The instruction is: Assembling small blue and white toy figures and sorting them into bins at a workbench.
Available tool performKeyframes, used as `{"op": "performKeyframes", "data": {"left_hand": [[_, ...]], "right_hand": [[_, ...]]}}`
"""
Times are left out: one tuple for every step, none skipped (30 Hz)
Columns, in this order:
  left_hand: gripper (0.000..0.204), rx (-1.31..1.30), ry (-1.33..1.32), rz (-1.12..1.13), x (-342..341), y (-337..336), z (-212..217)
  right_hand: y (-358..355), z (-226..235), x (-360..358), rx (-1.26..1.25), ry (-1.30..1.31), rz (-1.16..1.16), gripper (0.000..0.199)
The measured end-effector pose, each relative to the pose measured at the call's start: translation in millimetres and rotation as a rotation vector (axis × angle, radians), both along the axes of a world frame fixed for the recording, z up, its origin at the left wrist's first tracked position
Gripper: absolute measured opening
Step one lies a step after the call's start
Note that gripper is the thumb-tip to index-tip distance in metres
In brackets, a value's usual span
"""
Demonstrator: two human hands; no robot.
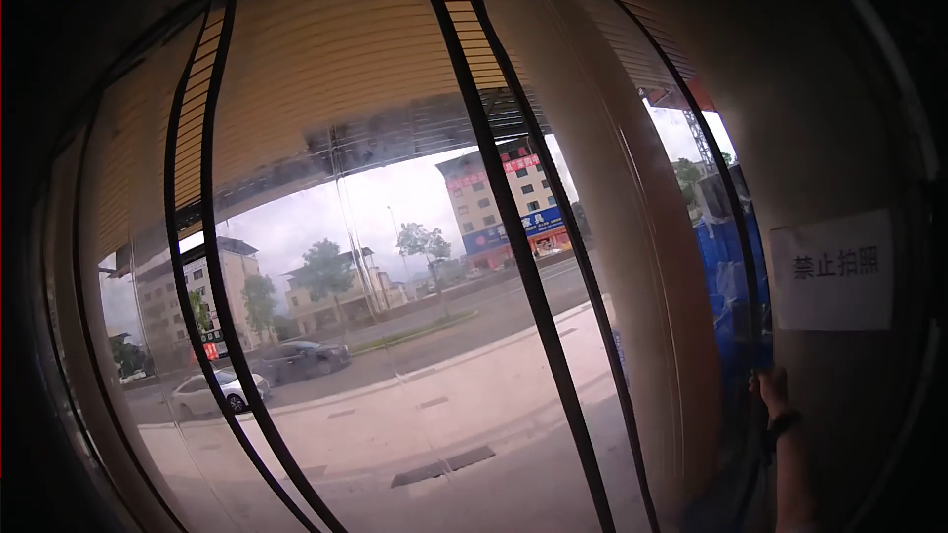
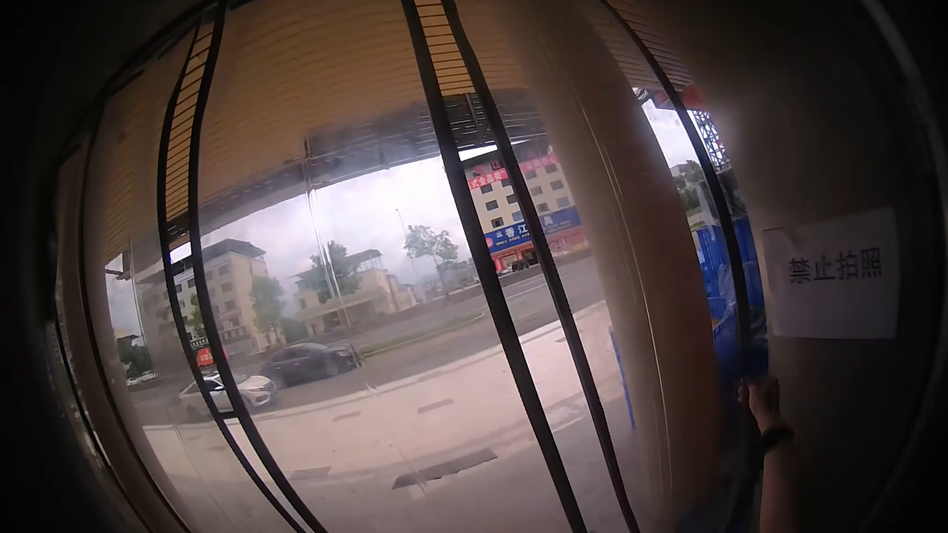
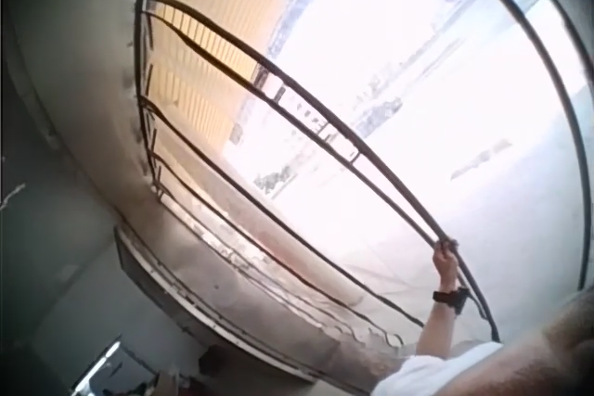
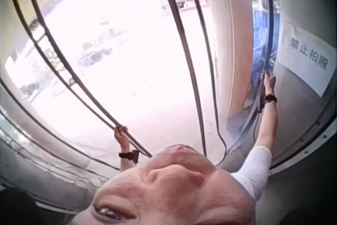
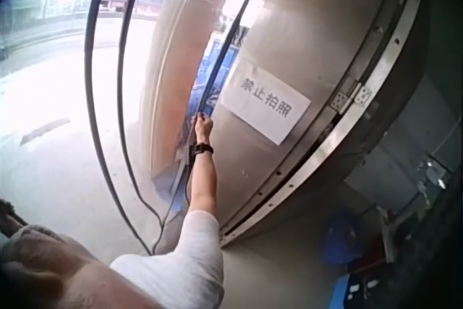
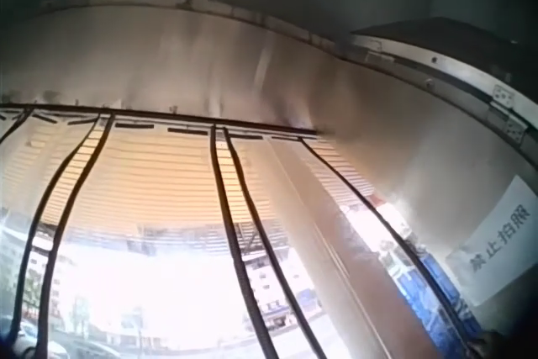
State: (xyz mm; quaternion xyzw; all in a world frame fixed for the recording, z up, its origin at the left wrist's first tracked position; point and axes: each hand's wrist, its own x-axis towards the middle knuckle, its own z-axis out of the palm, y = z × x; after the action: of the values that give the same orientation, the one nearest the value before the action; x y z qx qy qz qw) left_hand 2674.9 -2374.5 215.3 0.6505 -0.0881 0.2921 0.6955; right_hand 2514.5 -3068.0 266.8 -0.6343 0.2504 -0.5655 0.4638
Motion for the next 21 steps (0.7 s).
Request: {"op": "performKeyframes", "data": {"left_hand": [[0.014,0.101,0.037,0.036,-1.9,1.6,4.7],[0.015,0.087,0.003,-0.004,7.4,1.7,0.7],[0.015,0.168,0.0,0.032,10.8,4.7,-2.2],[0.015,0.25,0.0,0.07,9.5,4.3,-0.5],[0.015,0.25,0.003,0.069,11.8,6.4,-1.5],[0.015,0.224,-0.017,0.06,16.7,6.9,-3.8],[0.015,0.198,-0.033,0.049,18.9,5.5,-7.9],[0.015,0.199,-0.018,0.041,18.2,2.9,-7.2],[0.015,0.1,0.003,-0.041,18.4,-1.6,-3.0],[0.015,0.01,0.029,-0.115,17.3,-3.1,3.3],[0.016,0.076,0.029,-0.11,14.9,-5.2,7.6],[0.016,0.087,0.002,-0.139,9.6,-4.0,6.6],[0.016,0.111,-0.001,-0.099,-3.5,-2.1,12.8],[0.016,0.127,0.001,-0.102,-8.2,-3.5,19.0],[0.016,0.108,-0.036,-0.136,-4.5,-7.1,14.9],[0.016,0.096,-0.068,-0.176,-1.2,-11.5,12.8],[0.015,0.05,-0.038,-0.116,-7.0,-22.2,27.3],[0.012,-0.026,-0.086,-0.174,20.2,-9.5,7.4],[0.013,-0.004,-0.079,-0.136,14.8,-16.2,7.2],[0.015,0.048,-0.069,-0.14,10.5,-20.8,15.1],[0.015,0.026,-0.061,-0.15,2.5,-27.6,21.8]], "right_hand": [[-17.3,3.5,-10.3,-0.028,-0.037,-0.047,0.03],[-34.5,3.9,-16.1,-0.059,-0.078,-0.096,0.029],[-54.9,-2.3,-25.1,-0.018,-0.111,-0.101,0.03],[-74.3,-10.2,-32.6,0.023,-0.14,-0.104,0.031],[-85.7,-11.4,-35.4,-0.017,-0.155,-0.181,0.032],[-103.6,-17.3,-45.8,-0.052,-0.119,-0.212,0.032],[-126.6,-22.6,-61.5,-0.098,0.013,-0.234,0.028],[-134.2,-23.9,-70.4,-0.139,0.152,-0.25,0.027],[-140.7,-25.0,-75.2,-0.139,0.17,-0.26,0.027],[-138.3,-22.4,-75.1,-0.154,0.266,-0.542,0.027],[-128.3,-17.2,-77.7,-0.17,0.364,-0.825,0.031],[-79.8,-6.4,-87.9,-0.169,0.389,-0.799,0.031],[29.9,48.6,-46.3,-0.497,0.077,-0.834,0.04],[137.1,83.2,-43.6,-0.331,-0.169,-0.42,0.039],[196.5,77.7,-47.9,-0.354,-0.143,-0.159,0.041],[238.3,64.3,-44.5,-0.34,-0.074,0.14,0.045],[281.9,60.8,-28.6,-0.247,0.005,0.3,0.055],[306.3,51.6,-13.7,-0.333,0.086,0.368,0.064],[313.7,28.6,-1.5,-0.329,0.138,0.469,0.072],[318.3,10.8,5.8,-0.234,0.173,0.648,0.07],[324.2,5.6,12.1,-0.365,0.179,0.582,0.063]]}}
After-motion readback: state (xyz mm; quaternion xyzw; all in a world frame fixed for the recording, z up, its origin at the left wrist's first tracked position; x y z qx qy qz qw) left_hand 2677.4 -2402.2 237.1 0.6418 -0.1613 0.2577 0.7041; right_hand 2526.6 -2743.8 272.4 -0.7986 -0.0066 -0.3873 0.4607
